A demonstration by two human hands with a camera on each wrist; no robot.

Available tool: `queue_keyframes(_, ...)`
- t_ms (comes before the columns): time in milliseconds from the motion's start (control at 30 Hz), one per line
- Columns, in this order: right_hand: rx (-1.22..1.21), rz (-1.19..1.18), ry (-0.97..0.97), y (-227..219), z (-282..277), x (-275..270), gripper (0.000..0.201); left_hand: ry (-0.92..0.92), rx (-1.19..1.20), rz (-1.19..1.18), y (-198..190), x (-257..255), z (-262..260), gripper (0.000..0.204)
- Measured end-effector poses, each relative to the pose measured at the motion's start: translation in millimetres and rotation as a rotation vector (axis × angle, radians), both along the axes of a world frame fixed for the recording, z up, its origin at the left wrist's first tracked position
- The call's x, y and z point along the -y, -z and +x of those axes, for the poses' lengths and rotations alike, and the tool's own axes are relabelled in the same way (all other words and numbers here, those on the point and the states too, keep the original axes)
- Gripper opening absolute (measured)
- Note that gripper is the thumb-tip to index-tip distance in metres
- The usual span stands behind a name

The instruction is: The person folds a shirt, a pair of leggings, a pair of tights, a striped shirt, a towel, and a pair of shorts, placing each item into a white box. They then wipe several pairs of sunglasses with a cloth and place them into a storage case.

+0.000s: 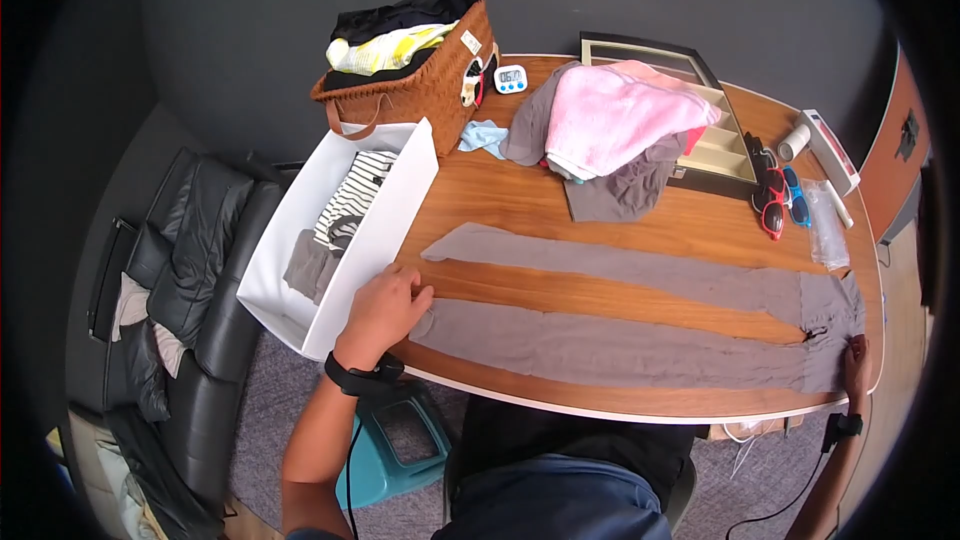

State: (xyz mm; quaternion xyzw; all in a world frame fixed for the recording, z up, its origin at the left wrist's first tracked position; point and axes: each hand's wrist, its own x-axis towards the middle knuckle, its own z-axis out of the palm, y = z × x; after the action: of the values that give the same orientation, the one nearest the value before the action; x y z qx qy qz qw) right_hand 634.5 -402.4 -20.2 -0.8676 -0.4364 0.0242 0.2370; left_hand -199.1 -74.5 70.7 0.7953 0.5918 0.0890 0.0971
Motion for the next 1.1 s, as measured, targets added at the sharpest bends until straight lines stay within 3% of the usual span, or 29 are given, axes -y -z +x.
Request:
queue_keyframes(167,-0.022,0.03,0.007,1,0,0,0.02,0.059,0.067,-0.137,-3,6,-5,0.02)
queue_keyframes(233,-0.015,0.018,0.004,2,5,1,0.023,0.003,-0.046,-0.033,-3,6,-9,0.024)
queue_keyframes(433,0.029,-0.001,-0.02,10,24,6,0.022,0.02,-0.006,0.079,-6,-7,9,0.034)
queue_keyframes(500,-0.261,0.388,0.016,60,59,13,0.025,0.08,0.038,0.196,7,-17,1,0.036)
queue_keyframes(533,-0.335,0.209,-0.067,15,5,-1,0.016,0.158,0.107,0.314,18,-28,7,0.038)
queue_keyframes(567,-0.046,-0.333,0.086,-48,-48,-25,0.01,0.143,0.16,0.262,26,-34,5,0.037)
queue_keyframes(600,-0.05,-0.233,0.062,-51,-48,-21,0.012,0.153,0.223,0.224,24,-36,11,0.03)
queue_keyframes(633,0.155,-0.095,0.007,-57,-49,-18,0.016,0.136,0.235,0.137,30,-47,12,0.022)
queue_keyframes(667,0.239,-0.154,0.042,-74,-55,-26,0.022,0.139,0.237,0.232,40,-55,9,0.014)
queue_keyframes(700,0.212,-0.076,0.062,-93,-72,-34,0.024,0.133,0.117,0.298,34,-55,9,0.009)
queue_keyframes(867,-0.176,0.109,0.14,-94,-32,-53,0.035,0.081,0.401,0.19,14,-53,17,0.008)
queue_keyframes(1100,-0.174,0.145,0.172,-60,5,-109,0.056,0.044,0.675,-0.067,10,-58,-2,0.019)
